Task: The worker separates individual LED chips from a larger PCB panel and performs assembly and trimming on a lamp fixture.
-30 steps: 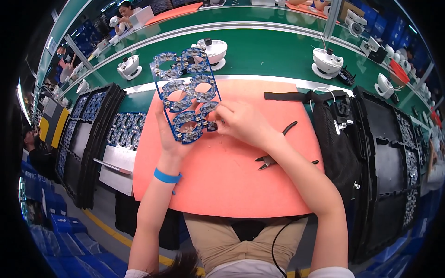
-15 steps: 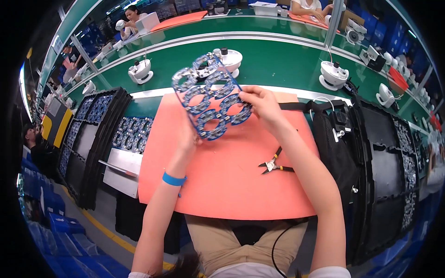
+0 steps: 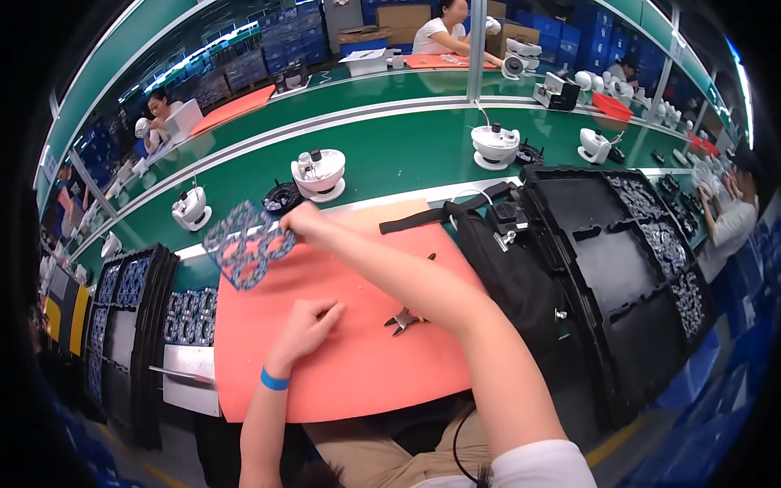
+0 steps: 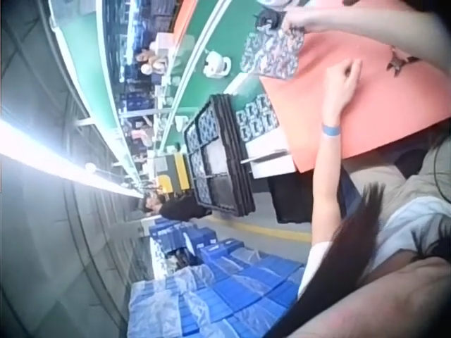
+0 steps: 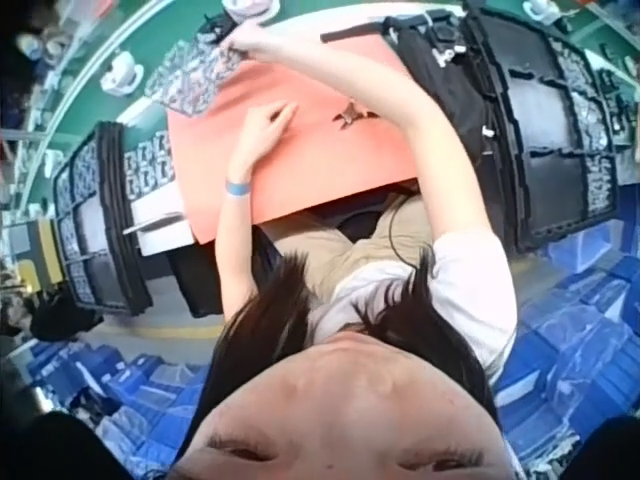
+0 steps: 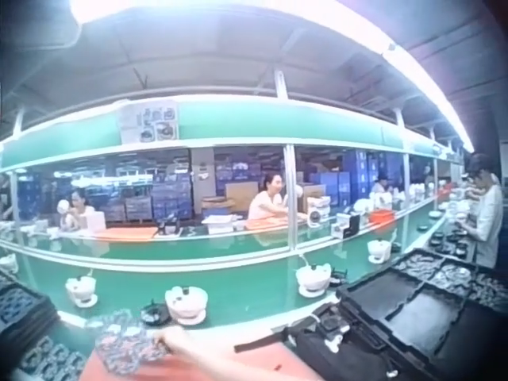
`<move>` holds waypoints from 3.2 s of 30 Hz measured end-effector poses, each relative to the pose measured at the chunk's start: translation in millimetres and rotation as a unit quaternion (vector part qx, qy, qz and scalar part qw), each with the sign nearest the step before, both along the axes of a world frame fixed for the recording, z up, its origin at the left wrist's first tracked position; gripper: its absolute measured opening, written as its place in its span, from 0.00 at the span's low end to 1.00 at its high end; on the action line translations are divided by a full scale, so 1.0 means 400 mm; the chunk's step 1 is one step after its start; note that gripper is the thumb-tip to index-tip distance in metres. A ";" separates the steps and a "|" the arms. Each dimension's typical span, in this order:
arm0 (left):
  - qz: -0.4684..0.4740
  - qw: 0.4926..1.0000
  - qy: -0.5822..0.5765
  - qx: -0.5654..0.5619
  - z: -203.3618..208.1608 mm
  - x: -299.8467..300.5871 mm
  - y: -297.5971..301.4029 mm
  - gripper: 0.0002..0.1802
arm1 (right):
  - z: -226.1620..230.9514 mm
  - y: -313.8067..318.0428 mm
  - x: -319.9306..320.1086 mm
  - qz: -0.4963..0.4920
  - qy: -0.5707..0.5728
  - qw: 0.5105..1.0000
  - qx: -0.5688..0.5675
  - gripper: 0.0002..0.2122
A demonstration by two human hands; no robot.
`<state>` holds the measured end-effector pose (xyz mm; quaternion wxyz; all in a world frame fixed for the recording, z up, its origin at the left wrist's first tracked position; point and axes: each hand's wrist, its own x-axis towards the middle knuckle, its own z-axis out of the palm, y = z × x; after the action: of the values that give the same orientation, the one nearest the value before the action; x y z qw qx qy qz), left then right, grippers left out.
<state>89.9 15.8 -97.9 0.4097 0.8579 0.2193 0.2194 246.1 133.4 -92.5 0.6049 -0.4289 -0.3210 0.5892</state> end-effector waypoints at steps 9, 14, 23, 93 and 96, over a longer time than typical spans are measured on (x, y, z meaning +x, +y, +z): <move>-0.068 0.996 -0.028 0.050 -0.027 -0.017 0.014 0.09 | -0.040 -0.076 -0.016 0.161 -0.291 0.941 0.066 0.16; -0.061 0.997 -0.034 0.020 -0.020 -0.021 0.008 0.06 | 0.087 -0.131 0.345 -0.205 -0.725 0.656 0.050 0.10; 0.089 0.995 -0.035 -0.003 -0.017 -0.027 0.023 0.07 | -0.023 -0.278 0.958 -0.276 -0.906 0.259 -0.190 0.06; 0.175 0.955 -0.021 0.240 0.135 -0.005 0.115 0.07 | 0.185 -0.541 0.106 -0.145 -0.829 0.473 0.261 0.26; 0.171 0.962 -0.032 0.210 0.139 -0.010 0.111 0.07 | 0.179 -0.533 0.102 -0.158 -0.824 0.472 0.270 0.25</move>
<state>85.9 60.4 -42.1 0.1835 0.8670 0.2986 0.3543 286.9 -80.0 -20.8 0.2297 -0.5758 -0.7413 -0.2573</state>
